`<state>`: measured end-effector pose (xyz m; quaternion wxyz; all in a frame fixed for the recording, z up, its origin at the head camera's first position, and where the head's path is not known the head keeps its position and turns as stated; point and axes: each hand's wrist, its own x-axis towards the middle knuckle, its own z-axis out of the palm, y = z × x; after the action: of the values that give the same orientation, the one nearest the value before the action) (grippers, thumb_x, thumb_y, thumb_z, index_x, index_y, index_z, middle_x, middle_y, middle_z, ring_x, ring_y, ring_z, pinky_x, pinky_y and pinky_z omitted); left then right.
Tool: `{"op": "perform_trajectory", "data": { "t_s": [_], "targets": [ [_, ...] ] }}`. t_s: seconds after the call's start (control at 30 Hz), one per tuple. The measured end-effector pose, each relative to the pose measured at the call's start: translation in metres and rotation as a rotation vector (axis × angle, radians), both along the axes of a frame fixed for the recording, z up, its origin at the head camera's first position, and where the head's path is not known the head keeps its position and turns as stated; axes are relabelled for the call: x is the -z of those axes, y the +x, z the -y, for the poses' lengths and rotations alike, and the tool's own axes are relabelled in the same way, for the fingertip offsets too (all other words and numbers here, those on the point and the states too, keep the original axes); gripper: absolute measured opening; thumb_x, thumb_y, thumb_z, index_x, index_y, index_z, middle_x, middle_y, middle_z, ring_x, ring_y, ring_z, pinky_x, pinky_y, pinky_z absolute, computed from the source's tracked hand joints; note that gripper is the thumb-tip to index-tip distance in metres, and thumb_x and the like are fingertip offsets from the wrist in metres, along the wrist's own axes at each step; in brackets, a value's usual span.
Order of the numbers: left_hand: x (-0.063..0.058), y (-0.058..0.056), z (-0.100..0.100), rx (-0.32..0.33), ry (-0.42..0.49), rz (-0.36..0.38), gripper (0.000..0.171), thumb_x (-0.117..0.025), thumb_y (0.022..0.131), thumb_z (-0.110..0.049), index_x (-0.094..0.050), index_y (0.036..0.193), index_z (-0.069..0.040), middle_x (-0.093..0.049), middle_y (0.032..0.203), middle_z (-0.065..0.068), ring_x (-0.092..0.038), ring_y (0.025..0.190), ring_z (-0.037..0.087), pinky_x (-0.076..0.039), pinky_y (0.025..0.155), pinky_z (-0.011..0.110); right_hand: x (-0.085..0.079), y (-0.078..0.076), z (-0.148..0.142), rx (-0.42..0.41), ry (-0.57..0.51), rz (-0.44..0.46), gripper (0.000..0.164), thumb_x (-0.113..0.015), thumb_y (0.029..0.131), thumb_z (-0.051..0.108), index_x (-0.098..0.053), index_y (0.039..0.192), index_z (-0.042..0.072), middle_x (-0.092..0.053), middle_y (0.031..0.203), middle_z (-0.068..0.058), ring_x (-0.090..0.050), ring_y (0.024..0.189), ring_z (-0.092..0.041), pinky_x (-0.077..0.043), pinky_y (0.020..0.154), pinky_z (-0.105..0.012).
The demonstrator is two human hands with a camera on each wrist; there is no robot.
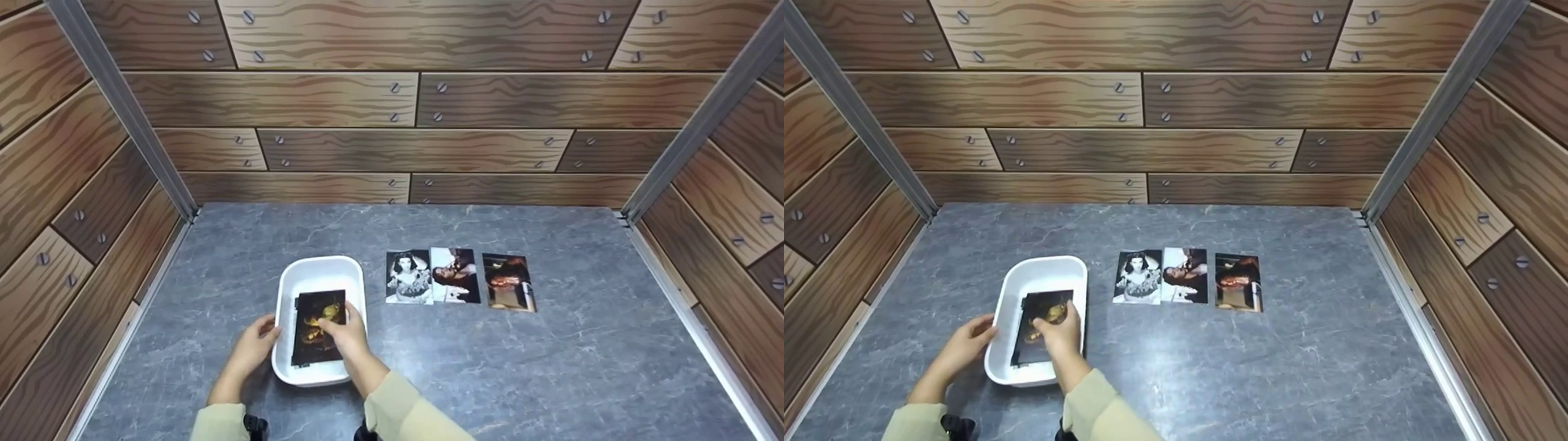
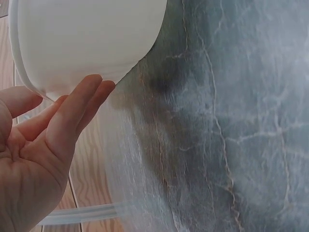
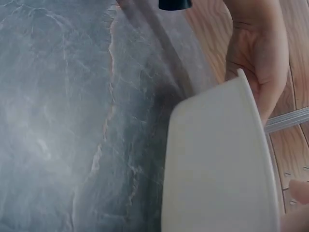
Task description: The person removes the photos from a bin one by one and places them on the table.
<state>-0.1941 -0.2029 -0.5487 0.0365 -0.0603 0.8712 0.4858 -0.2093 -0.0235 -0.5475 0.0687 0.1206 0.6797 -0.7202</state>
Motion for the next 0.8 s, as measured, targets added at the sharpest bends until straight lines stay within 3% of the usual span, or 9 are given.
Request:
{"op": "perform_trajectory", "data": {
  "t_s": [0.23,0.53,0.8],
  "targets": [
    [0.0,0.002,0.001,-0.004,0.003,-0.017,0.04,-0.051,0.098,-0.006,-0.047,0.13,0.016,-0.054,0.125,0.037,-0.052,0.121,0.049,-0.047,0.104,0.051,0.008,-0.003,0.005,0.004,0.086,0.088,0.078,-0.069,0.081,0.004,-0.027,0.145,-0.012,-0.03,0.147,-0.035,-0.032,0.137,-0.046,-0.03,0.117,-0.053],
    [0.001,0.0,0.0,-0.001,0.004,-0.047,0.037,-0.052,0.096,-0.003,-0.049,0.128,0.017,-0.057,0.119,0.037,-0.055,0.117,0.048,-0.049,0.101,0.051,0.013,-0.007,0.008,-0.014,0.142,0.063,0.073,-0.063,0.076,-0.002,-0.032,0.14,-0.017,-0.039,0.143,-0.035,-0.04,0.134,-0.045,-0.036,0.114,-0.048],
    [0.0,-0.001,-0.001,0.011,-0.021,-0.03,0.039,-0.05,0.097,-0.004,-0.046,0.129,0.018,-0.055,0.122,0.038,-0.052,0.12,0.05,-0.046,0.104,0.052,0.012,-0.005,0.007,-0.04,0.167,0.085,0.068,-0.054,0.076,-0.003,-0.036,0.141,-0.012,-0.041,0.144,-0.03,-0.04,0.133,-0.043,-0.043,0.108,-0.046]
  ]
}}
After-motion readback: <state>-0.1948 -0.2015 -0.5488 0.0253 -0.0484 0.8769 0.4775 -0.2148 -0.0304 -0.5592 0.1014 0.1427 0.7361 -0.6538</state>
